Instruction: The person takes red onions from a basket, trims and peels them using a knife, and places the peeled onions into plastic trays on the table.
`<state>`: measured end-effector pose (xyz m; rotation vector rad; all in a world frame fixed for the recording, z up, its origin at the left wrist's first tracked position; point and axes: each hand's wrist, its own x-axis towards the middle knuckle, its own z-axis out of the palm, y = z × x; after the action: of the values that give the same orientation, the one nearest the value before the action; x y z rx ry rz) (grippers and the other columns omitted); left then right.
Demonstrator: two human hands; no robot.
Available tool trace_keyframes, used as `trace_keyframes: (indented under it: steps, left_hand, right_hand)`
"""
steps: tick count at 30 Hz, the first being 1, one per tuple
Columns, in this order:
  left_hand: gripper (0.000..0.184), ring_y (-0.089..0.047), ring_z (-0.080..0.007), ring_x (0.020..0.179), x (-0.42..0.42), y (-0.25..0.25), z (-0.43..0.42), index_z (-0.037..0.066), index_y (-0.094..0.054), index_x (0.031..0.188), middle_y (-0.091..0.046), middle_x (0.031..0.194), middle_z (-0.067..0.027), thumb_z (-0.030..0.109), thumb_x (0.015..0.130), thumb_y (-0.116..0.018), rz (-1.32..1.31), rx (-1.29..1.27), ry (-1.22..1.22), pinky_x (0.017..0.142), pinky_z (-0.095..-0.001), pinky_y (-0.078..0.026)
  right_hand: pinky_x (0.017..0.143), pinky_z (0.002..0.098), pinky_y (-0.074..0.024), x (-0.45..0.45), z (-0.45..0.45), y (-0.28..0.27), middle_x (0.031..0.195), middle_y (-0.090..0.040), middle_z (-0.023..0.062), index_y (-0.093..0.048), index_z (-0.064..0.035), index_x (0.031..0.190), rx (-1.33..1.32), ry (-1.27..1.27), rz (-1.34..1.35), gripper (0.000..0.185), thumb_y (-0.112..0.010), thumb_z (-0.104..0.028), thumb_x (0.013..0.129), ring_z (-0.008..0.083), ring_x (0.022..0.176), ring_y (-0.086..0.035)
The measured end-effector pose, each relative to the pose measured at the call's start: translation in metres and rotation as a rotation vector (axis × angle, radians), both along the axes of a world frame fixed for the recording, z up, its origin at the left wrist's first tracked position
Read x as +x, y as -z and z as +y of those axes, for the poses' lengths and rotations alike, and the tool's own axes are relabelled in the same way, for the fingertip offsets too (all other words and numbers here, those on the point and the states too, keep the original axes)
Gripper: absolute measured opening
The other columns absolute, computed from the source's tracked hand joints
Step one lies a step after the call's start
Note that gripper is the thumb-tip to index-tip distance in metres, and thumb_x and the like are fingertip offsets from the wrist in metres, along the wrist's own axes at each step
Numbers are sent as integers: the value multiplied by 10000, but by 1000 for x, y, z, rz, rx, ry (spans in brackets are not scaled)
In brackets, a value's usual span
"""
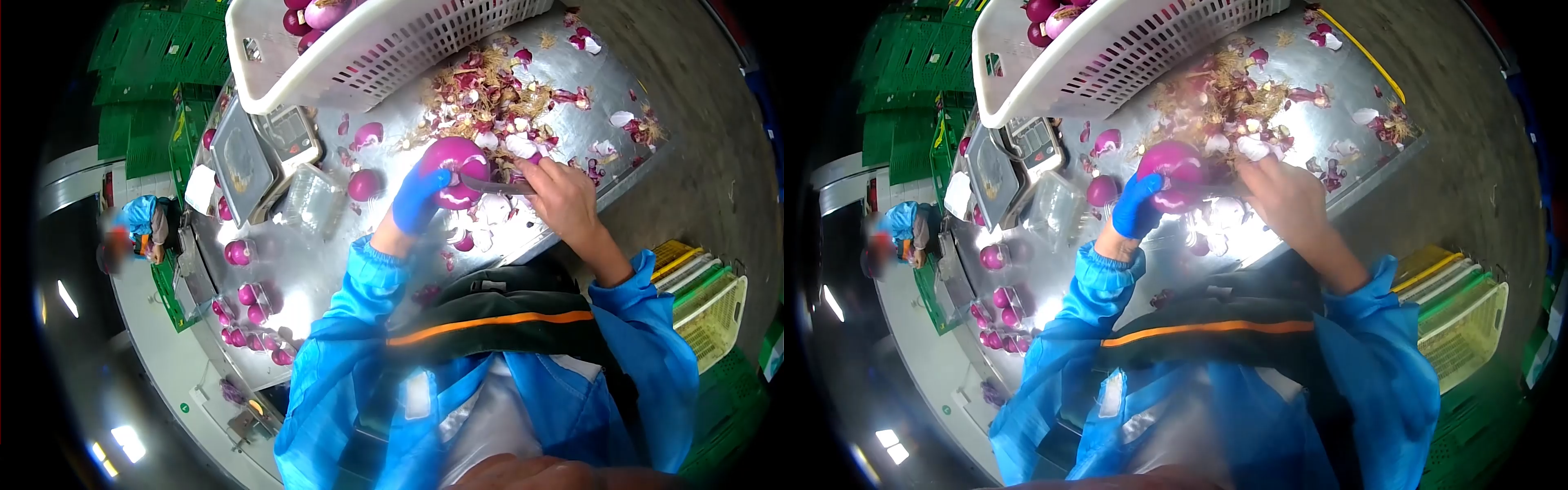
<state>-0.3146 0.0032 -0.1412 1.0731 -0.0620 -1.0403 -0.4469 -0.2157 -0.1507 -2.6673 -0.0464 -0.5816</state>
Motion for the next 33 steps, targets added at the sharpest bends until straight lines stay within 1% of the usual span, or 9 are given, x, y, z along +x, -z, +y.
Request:
trace_keyframes:
  steps: [5, 11, 15, 21, 24, 25, 28, 29, 33]
  left_hand:
    - [530, -625, -221, 1088, 1, -3, 3, -26, -477, 1342, -618, 1205, -130, 183, 884, -643, 25, 74, -22, 956, -346, -511]
    - [611, -589, -247, 1141, 0, 1, 4, 8, -480, 1368, -599, 1255, -131, 289, 853, -652, -95, 101, 58, 993, -364, -470]
    - [542, -636, -214, 1056, -4, -5, -2, -22, -504, 1321, -628, 1197, -131, 210, 863, -679, -148, 63, 56, 917, -336, -524]
    - [568, -637, -194, 1042, -13, 0, -5, -12, -486, 1333, -642, 1161, -130, 189, 848, -704, -98, 98, -33, 904, -317, -525]
    - [606, -652, -199, 997, -28, 1, -5, -17, -480, 1326, -646, 1135, -133, 170, 810, -736, -135, 124, -9, 903, -327, -534]
    - [600, -656, -205, 993, -28, -1, -10, -14, -482, 1324, -645, 1136, -134, 166, 808, -730, -88, 128, -48, 900, -328, -538]
    - [576, -655, -226, 1019, -16, -10, -16, -12, -492, 1310, -635, 1161, -138, 150, 799, -701, 139, 7, -89, 895, -330, -544]
    - [546, -648, -242, 1045, -14, -10, -15, -17, -500, 1296, -627, 1181, -141, 129, 797, -670, 197, -24, -120, 893, -334, -547]
    - [548, -643, -227, 1043, -12, -11, -16, -13, -495, 1301, -630, 1165, -131, 141, 807, -676, 137, -48, -38, 891, -330, -542]
  right_hand:
    - [521, 285, -458, 5, -1, 0, 775, -560, 5, -709, -122, 1018, -82, 23, -104, 288, -738, -132, 732, 153, 624, -589]
    - [497, 281, -427, 7, 1, 12, 705, -478, 1, -715, -135, 1041, -121, 90, -128, 293, -717, -128, 748, 150, 576, -541]
    - [504, 289, -438, 10, 7, 16, 702, -474, 9, -703, -149, 1082, -116, 150, -103, 336, -702, -104, 749, 162, 583, -555]
    - [633, 406, -489, 16, 36, 40, 838, -633, 124, -655, -106, 1211, 586, 204, 81, 294, -586, -170, 932, 314, 702, -630]
    - [769, 459, -506, 32, 8, 30, 1099, -664, 160, -624, -85, 1188, 735, 348, 610, 317, -491, -288, 985, 370, 915, -653]
    - [827, 439, -503, 32, 7, 34, 1066, -680, 161, -599, -89, 1247, 682, 288, 634, 369, -484, -330, 992, 359, 966, -653]
    - [877, 423, -490, 30, 11, 24, 1054, -689, 169, -579, -105, 1300, 968, 97, 411, 434, -510, -390, 980, 352, 965, -657]
    - [918, 397, -476, 29, 14, 22, 1071, -691, 167, -563, -99, 1330, 930, 53, 334, 499, -566, -419, 948, 326, 929, -665]
    - [765, 338, -542, 28, 17, 3, 1052, -688, 143, -578, -80, 1300, 671, -53, 209, 507, -713, -221, 831, 245, 838, -686]
